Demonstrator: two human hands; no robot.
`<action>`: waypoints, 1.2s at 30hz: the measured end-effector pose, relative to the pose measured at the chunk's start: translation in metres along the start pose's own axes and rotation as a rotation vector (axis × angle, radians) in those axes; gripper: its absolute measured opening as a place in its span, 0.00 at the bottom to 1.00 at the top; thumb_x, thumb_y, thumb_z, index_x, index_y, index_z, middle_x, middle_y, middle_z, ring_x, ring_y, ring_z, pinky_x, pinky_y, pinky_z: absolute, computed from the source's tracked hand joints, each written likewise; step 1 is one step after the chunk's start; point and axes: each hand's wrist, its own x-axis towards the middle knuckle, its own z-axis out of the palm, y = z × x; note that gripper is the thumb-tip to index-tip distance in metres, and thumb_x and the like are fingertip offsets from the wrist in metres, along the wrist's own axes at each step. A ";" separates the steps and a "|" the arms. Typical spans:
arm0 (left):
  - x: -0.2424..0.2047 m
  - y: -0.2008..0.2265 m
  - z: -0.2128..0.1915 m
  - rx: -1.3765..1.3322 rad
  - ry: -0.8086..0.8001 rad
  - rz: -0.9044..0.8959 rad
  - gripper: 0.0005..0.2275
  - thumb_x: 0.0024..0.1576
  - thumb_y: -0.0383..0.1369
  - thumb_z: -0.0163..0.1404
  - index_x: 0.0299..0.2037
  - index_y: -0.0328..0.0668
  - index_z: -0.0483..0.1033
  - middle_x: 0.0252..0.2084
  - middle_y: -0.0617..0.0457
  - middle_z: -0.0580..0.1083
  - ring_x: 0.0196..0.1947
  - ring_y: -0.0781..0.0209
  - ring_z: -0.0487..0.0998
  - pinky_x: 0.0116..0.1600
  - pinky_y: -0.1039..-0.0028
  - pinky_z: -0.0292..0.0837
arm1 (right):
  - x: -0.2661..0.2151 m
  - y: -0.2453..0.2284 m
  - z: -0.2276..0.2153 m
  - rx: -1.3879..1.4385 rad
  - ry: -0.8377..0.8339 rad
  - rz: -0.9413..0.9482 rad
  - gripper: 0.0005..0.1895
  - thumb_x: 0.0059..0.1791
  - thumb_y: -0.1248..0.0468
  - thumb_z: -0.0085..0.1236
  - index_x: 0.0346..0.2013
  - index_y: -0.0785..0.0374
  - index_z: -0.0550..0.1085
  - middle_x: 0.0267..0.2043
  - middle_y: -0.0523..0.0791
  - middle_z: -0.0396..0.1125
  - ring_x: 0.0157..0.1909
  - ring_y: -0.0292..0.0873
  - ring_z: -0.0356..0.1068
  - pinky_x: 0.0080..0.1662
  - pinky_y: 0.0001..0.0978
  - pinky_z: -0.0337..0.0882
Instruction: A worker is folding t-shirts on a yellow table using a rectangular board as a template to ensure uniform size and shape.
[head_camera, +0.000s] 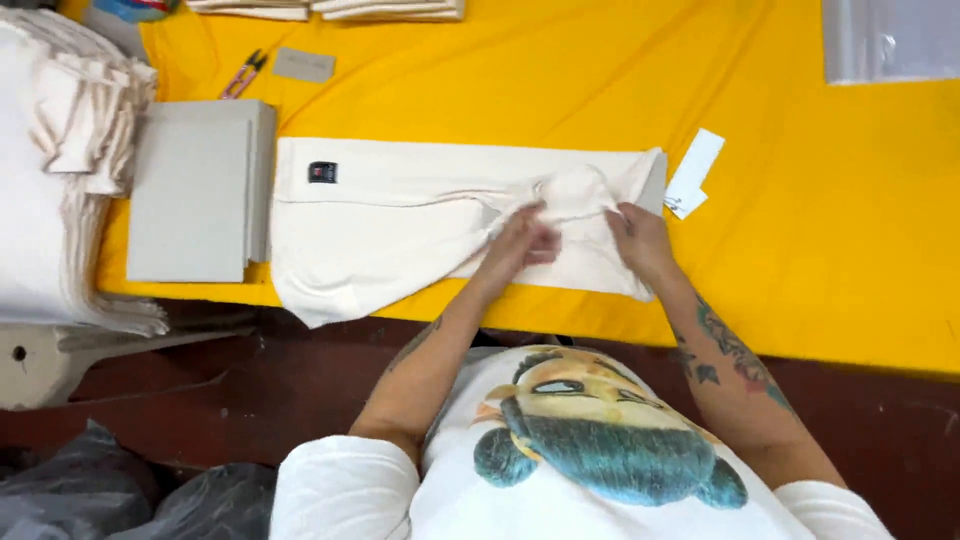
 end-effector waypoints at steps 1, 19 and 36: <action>-0.017 0.005 -0.014 0.000 0.017 0.013 0.26 0.69 0.46 0.43 0.74 0.47 0.53 0.51 0.36 0.76 0.50 0.47 0.81 0.54 0.60 0.83 | 0.003 0.002 0.001 0.003 -0.009 -0.019 0.23 0.60 0.49 0.51 0.53 0.68 0.77 0.50 0.60 0.73 0.55 0.63 0.71 0.56 0.56 0.71; -0.111 0.183 -0.353 1.624 0.737 0.114 0.21 0.54 0.22 0.41 0.60 0.47 0.67 0.41 0.40 0.73 0.41 0.33 0.74 0.39 0.44 0.69 | -0.010 -0.056 0.000 -0.101 0.114 0.195 0.23 0.62 0.49 0.45 0.32 0.63 0.69 0.21 0.50 0.60 0.28 0.52 0.61 0.38 0.47 0.61; -0.087 0.164 -0.352 1.883 0.551 -0.005 0.34 0.50 0.19 0.47 0.69 0.54 0.60 0.60 0.41 0.68 0.54 0.42 0.66 0.53 0.55 0.66 | -0.018 -0.025 0.047 -0.370 0.530 -0.128 0.19 0.66 0.61 0.53 0.34 0.68 0.67 0.28 0.54 0.63 0.29 0.61 0.63 0.36 0.52 0.63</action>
